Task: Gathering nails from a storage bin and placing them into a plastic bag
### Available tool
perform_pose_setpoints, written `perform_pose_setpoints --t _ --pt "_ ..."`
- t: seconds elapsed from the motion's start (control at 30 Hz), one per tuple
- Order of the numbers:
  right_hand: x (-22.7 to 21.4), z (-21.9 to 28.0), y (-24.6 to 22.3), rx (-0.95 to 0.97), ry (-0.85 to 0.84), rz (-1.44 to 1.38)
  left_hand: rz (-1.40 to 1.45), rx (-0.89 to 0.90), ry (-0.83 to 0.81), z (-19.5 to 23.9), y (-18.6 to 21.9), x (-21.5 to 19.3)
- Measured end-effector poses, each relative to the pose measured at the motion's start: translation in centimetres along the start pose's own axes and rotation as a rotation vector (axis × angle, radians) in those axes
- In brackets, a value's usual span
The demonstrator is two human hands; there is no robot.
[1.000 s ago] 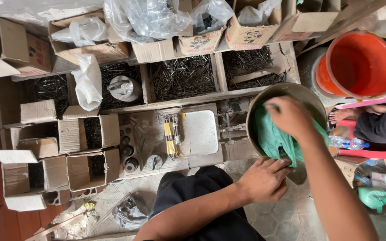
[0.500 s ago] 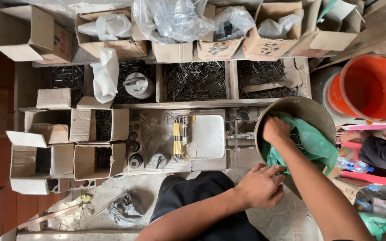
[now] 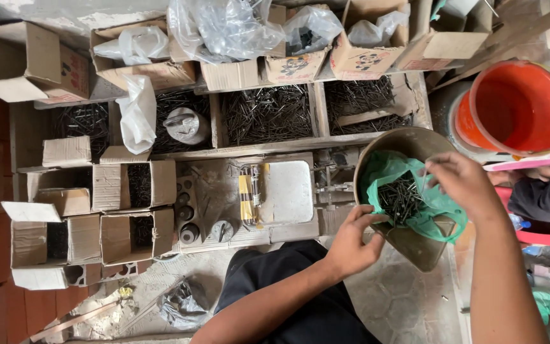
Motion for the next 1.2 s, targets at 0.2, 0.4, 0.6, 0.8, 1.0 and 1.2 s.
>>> perform_pose_setpoints --t 0.2,0.4,0.6,0.8,1.0,1.2 --pt "3.3 4.6 4.3 0.175 -0.200 0.770 0.083 0.014 0.084 -0.3 -1.6 0.1" --pt "6.5 3.0 13.1 0.195 -0.188 0.787 0.060 0.051 0.073 0.3 -0.2 -0.2" --pt "6.3 1.2 14.2 0.118 -0.028 0.583 0.105 0.092 0.090 0.4 0.5 -0.7" --pt "7.9 4.7 6.3 0.102 -0.085 0.648 0.150 0.141 0.146 0.6 -0.4 -2.6" --pt "7.3 5.1 -2.3 -0.269 0.172 0.531 0.217 0.017 0.209 0.1 -1.8 -7.9" --pt "16.2 -1.0 -13.2 -0.206 -0.353 0.391 0.261 -0.220 0.424 -3.6 -7.2 -19.4"
Point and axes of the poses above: each hand's wrist, its own z-axis away from the middle knuckle, its own x-axis out of the palm, y = z × x, the point moved 4 cm from there along -z, towards the middle knuckle, and after that the axes turned 7 degrees about -x, right-handed, at the moved point
